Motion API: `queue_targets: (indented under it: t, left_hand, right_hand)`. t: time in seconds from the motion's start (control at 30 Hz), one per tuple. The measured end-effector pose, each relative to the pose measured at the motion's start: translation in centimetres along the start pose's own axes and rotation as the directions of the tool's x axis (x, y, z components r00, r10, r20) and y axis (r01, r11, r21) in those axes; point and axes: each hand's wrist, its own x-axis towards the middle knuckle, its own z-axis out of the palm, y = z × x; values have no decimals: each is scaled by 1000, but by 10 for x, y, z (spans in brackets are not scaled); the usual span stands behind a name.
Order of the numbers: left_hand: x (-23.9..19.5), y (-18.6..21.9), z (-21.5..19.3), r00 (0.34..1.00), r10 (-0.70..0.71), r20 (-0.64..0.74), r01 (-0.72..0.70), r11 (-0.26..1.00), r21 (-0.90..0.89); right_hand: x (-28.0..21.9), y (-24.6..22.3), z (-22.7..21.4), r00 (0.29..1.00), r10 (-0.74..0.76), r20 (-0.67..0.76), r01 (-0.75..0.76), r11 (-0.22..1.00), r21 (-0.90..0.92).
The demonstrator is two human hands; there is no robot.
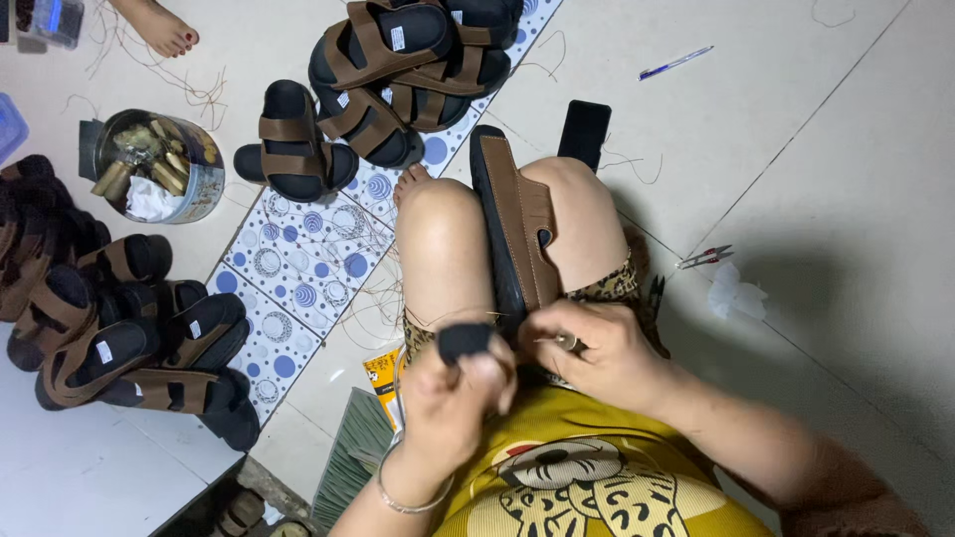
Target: The person sits on the floor and sews a brown sandal held on their lap using a needle and thread. They repeatedly push the needle through the sandal's sole and pull the thread to stitch it.
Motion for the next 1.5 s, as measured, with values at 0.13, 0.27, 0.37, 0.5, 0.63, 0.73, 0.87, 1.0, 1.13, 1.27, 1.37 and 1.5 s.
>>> queue_targets:
  t: [0.13,0.27,0.37,0.5,0.63,0.73,0.87,1.0,1.13,1.27,1.37,1.5]
  left_hand:
    - [8,-26,-11,971,7,-237,76,938,339]
    - [-4,-46,-50,968,-243,-62,190,550,813]
    - [-20,-49,-71,828,-556,76,248,484,839]
    - [-20,-34,-70,791,-280,544,329,944,8]
    - [3,-30,-57,893,-327,309,389,906,-165]
    - [30,-21,-46,983,-171,67,183,883,-432]
    - [54,-17,-54,947,180,-265,-132,973,191]
    - [69,-33,-79,803,575,-159,-198,508,839]
    - [82,-33,-81,822,389,-417,-157,858,489]
    - [89,-60,-116,876,-77,-476,-121,920,-372]
    - [96,-68,-128,907,-199,-371,-59,813,-579]
    - [105,-73,-134,867,-322,-381,30,796,-604]
  right_hand:
    - [4,72,-58,963,-15,-268,-5,997,-76]
    - [-51,213,-190,705,133,-697,-394,890,-229]
    - [-57,188,-222,354,599,-718,-591,738,324]
    - [-100,208,-210,731,262,-630,-640,584,-500]
    - [-23,29,-71,632,731,-259,-748,662,45]
    - [-38,16,-50,832,555,0,-554,832,-27]
    - [-32,-15,-44,940,76,332,-104,992,67]
    - [-19,-32,-36,996,-25,84,4,971,239]
    - [6,-45,-30,999,13,-29,-3,946,323]
    - [18,-40,-21,996,23,-85,22,868,496]
    - [17,-5,-5,985,127,-119,-25,778,628]
    - [17,30,3,954,281,-108,-124,694,709]
